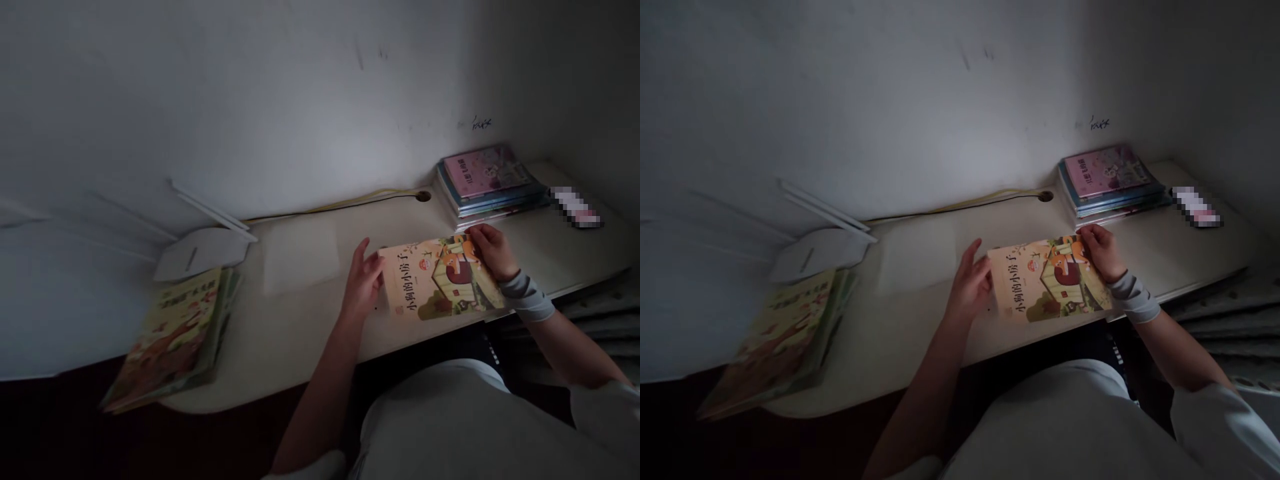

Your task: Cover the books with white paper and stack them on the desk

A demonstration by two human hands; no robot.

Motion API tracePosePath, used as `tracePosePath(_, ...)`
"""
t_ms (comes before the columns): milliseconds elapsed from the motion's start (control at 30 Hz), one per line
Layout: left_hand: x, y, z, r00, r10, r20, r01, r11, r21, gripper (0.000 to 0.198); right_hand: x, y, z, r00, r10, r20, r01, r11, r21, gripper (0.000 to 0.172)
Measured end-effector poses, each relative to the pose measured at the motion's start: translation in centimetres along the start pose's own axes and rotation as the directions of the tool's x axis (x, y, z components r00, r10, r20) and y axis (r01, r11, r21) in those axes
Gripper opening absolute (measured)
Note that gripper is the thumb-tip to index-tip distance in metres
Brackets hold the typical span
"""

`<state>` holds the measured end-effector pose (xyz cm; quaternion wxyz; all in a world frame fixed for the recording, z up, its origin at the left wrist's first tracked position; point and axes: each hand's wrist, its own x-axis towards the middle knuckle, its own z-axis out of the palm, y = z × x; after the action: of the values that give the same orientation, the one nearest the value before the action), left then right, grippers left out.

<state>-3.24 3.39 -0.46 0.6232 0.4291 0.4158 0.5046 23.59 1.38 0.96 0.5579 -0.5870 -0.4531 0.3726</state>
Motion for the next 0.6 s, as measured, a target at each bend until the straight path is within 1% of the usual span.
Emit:
tracePosePath(67,-0.9,-0.8,0.6,0.998,0.001,-0.064,0.004,0.996,0.084,0.07,0.0,-0.2,0.2,1.0,-0.026,-0.007,0.026,0.998,-0.055,0.038)
tracePosePath(133,-1.7,-1.3,1.6,0.984,0.075,-0.16,-0.036,0.972,0.231,0.065,0.0,-0.2,0.6,0.998,-0.055,-0.017,0.053,0.995,-0.083,0.038)
tracePosePath(200,-2.2,-1.6,2.7,0.947,0.216,-0.239,-0.119,0.924,0.363,0.057,0.0,-0.1,0.9,0.997,-0.07,-0.03,0.067,0.994,-0.084,0.037)
tracePosePath(233,-2.3,-1.6,3.3,0.917,0.307,-0.256,-0.184,0.893,0.412,0.055,0.0,0.1,1.1,0.998,-0.061,-0.028,0.058,0.995,-0.078,0.037)
tracePosePath(267,-2.3,-1.5,3.8,0.877,0.409,-0.252,-0.268,0.851,0.451,0.055,0.1,0.2,1.1,0.999,-0.037,-0.013,0.037,0.997,-0.067,0.036)
tracePosePath(300,-2.3,-1.3,4.4,0.824,0.52,-0.224,-0.369,0.793,0.484,0.056,0.1,0.4,1.1,1.0,-0.003,0.015,0.004,0.999,-0.048,0.036)
tracePosePath(333,-2.2,-1.0,4.8,0.761,0.626,-0.169,-0.474,0.715,0.514,0.057,0.3,0.6,0.8,0.998,0.039,0.053,-0.038,0.999,-0.021,0.036)
tracePosePath(367,-2.1,-0.6,5.3,0.696,0.713,-0.081,-0.57,0.618,0.542,0.058,0.5,0.7,0.4,0.993,0.079,0.09,-0.08,0.997,0.013,0.037)
tracePosePath(400,-1.8,-0.2,5.7,0.641,0.767,0.03,-0.643,0.515,0.567,0.056,0.8,0.7,-0.2,0.987,0.108,0.122,-0.114,0.992,0.045,0.038)
tracePosePath(433,-1.4,0.4,6.1,0.607,0.781,0.147,-0.691,0.427,0.583,0.053,1.2,0.5,-1.0,0.983,0.123,0.136,-0.133,0.989,0.068,0.039)
tracePosePath(467,-1.0,0.9,6.5,0.601,0.76,0.247,-0.714,0.371,0.594,0.048,1.8,0.3,-2.0,0.984,0.123,0.129,-0.133,0.989,0.071,0.038)
tracePosePath(500,-0.3,1.4,6.9,0.62,0.715,0.323,-0.718,0.351,0.601,0.046,2.5,0.0,-3.1,0.99,0.108,0.095,-0.113,0.992,0.048,0.037)
tracePosePath(533,0.5,1.7,7.3,0.657,0.656,0.371,-0.707,0.367,0.605,0.046,3.5,-0.5,-4.3,0.996,0.079,0.049,-0.079,0.997,-0.005,0.034)
tracePosePath(600,2.6,2.0,8.4,0.747,0.524,0.408,-0.653,0.467,0.596,0.057,5.9,-1.6,-6.7,0.998,-0.012,-0.059,0.002,0.984,-0.179,0.027)
